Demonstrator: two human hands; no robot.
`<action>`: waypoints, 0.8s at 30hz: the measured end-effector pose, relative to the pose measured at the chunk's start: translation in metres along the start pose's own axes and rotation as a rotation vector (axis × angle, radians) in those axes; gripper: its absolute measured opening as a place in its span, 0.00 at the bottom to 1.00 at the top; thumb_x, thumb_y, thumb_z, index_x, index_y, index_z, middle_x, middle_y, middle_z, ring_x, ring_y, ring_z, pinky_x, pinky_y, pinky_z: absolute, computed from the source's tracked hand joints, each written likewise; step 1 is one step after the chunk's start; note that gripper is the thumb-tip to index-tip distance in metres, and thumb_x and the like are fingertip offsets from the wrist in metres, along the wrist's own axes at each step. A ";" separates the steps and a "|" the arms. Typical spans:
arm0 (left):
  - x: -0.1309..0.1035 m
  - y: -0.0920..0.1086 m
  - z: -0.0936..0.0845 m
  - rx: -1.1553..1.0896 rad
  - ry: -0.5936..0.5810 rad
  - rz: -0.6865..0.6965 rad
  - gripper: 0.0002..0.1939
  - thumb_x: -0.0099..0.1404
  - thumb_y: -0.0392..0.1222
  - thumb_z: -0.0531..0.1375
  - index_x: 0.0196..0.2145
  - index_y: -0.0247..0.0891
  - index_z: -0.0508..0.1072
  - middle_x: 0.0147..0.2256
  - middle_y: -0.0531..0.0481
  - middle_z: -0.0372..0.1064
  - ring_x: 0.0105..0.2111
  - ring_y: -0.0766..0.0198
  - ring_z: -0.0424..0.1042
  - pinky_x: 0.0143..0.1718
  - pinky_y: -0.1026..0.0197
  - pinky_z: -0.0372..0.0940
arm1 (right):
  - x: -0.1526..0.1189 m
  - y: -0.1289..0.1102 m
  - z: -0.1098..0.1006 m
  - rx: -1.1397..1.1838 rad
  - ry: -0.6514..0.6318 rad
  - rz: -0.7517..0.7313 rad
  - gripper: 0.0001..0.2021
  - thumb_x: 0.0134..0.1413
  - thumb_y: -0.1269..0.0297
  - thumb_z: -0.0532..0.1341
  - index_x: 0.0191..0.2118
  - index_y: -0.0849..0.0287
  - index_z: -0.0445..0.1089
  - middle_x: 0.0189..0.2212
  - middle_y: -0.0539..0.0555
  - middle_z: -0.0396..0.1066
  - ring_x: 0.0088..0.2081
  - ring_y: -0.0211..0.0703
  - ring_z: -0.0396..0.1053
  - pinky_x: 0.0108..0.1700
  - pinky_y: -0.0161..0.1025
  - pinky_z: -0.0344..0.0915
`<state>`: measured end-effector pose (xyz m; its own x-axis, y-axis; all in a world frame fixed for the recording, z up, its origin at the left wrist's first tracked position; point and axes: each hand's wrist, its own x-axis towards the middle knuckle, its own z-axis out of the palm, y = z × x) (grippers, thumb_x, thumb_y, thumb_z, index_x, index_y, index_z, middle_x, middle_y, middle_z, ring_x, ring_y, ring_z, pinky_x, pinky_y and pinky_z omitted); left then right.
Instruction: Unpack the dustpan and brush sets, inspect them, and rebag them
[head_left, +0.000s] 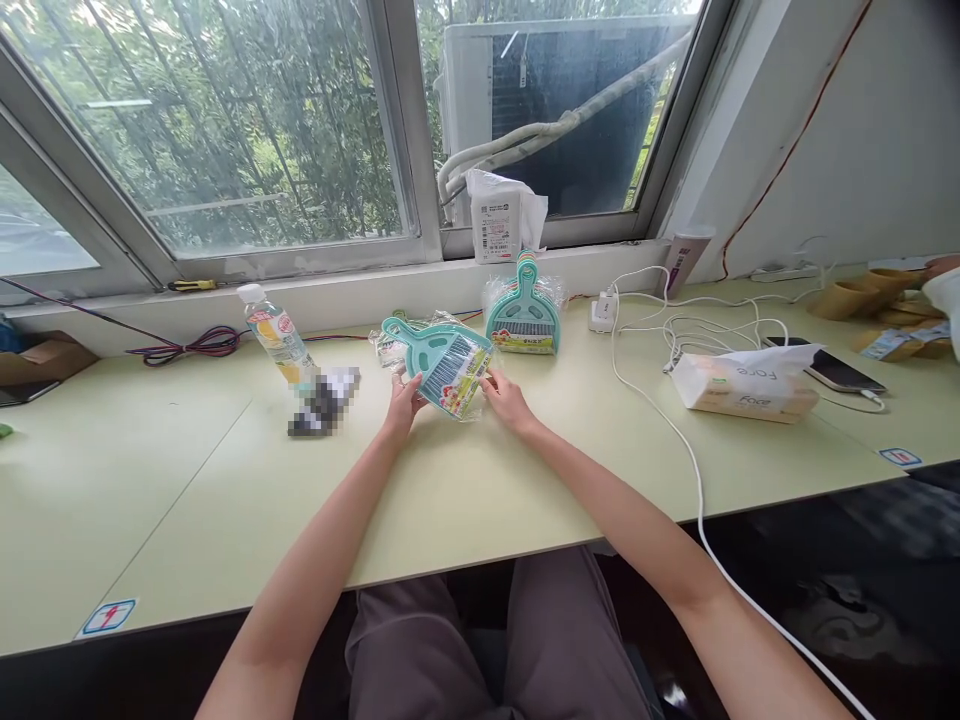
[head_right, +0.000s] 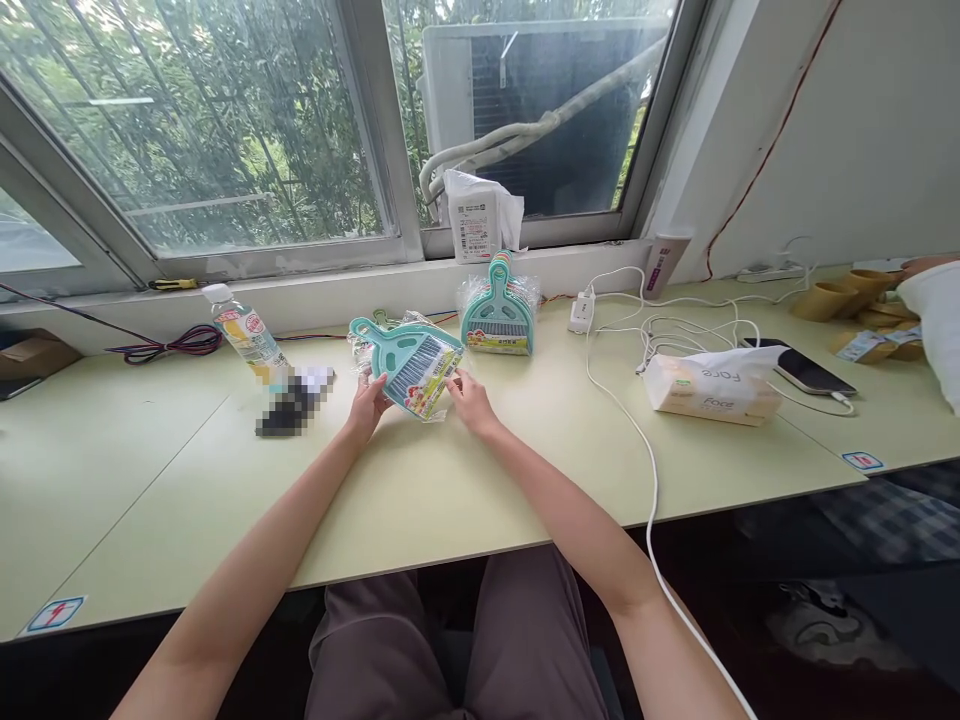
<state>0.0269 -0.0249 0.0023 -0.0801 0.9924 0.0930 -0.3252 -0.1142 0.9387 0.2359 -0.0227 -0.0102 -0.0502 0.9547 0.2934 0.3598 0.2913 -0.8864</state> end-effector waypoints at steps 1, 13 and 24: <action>-0.001 0.000 0.001 0.008 -0.012 -0.008 0.30 0.56 0.46 0.64 0.54 0.43 0.58 0.43 0.50 0.72 0.37 0.63 0.75 0.39 0.57 0.72 | 0.001 0.000 -0.001 0.113 -0.013 0.071 0.10 0.62 0.60 0.55 0.42 0.58 0.70 0.37 0.54 0.74 0.40 0.43 0.71 0.48 0.43 0.68; -0.019 0.017 0.001 0.221 -0.456 -0.197 0.33 0.63 0.61 0.58 0.60 0.43 0.62 0.53 0.41 0.70 0.49 0.51 0.73 0.50 0.47 0.69 | 0.004 -0.009 -0.013 0.828 -0.038 0.358 0.15 0.49 0.73 0.67 0.42 0.55 0.65 0.36 0.51 0.77 0.39 0.40 0.76 0.53 0.45 0.71; -0.003 0.021 -0.019 0.450 -0.392 -0.230 0.30 0.59 0.65 0.60 0.45 0.35 0.73 0.44 0.37 0.76 0.34 0.52 0.79 0.33 0.58 0.70 | 0.013 -0.003 -0.031 0.757 0.006 0.293 0.14 0.44 0.73 0.71 0.38 0.60 0.72 0.33 0.53 0.78 0.35 0.42 0.76 0.47 0.46 0.75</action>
<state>0.0022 -0.0311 0.0148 0.3225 0.9420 -0.0929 0.1416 0.0490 0.9887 0.2629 -0.0129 0.0074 -0.0455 0.9989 0.0119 -0.3702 -0.0058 -0.9289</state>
